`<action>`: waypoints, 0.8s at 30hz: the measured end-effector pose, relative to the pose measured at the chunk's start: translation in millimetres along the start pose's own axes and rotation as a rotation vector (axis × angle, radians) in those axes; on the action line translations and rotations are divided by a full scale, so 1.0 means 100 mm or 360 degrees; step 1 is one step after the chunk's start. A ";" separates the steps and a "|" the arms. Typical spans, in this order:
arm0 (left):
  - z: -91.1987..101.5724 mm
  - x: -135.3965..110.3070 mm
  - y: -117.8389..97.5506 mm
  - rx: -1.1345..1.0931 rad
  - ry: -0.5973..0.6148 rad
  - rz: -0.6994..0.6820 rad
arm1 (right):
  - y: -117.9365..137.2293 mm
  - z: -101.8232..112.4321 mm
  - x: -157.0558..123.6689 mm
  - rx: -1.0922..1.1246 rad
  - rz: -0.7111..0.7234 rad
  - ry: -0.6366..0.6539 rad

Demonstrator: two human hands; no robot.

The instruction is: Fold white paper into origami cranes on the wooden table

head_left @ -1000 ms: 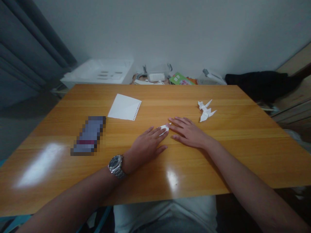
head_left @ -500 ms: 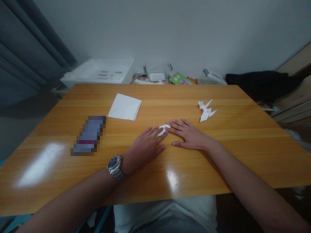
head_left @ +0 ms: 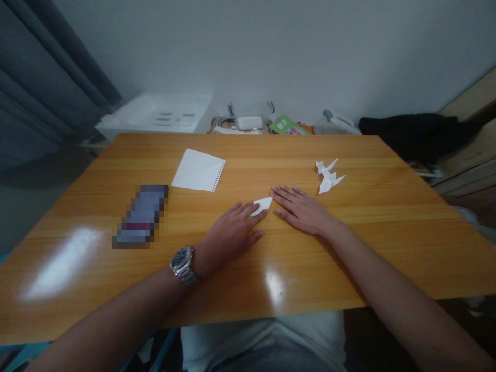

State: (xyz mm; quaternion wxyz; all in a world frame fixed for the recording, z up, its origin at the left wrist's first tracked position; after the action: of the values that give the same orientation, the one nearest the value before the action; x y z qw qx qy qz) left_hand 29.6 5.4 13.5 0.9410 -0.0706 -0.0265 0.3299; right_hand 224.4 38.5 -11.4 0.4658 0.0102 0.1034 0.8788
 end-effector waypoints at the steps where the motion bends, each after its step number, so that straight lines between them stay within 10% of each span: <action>1: 0.01 0.01 0.00 0.0003 -0.0011 -0.0004 | 0.00 0.00 0.00 -0.0008 -0.0006 0.0011; 24: 0.14 0.11 0.18 -0.0244 -0.0155 0.0053 | 0.19 0.17 0.03 0.0206 0.0314 -0.0341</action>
State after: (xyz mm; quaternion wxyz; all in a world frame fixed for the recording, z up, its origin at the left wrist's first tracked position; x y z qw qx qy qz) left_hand 25.1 27.9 24.8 0.9248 -0.1266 -0.0963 0.3457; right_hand 209.0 33.9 8.2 0.3840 0.1441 0.1080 0.9056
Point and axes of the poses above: each hand's wrist, its own x-axis towards the middle knuckle, its own z-axis out of the back of the hand, y = z × x, the point moved 6 cm from there along x, towards the middle knuckle, and after that the axes turned 8 degrees about y, right-handed, at the moved point
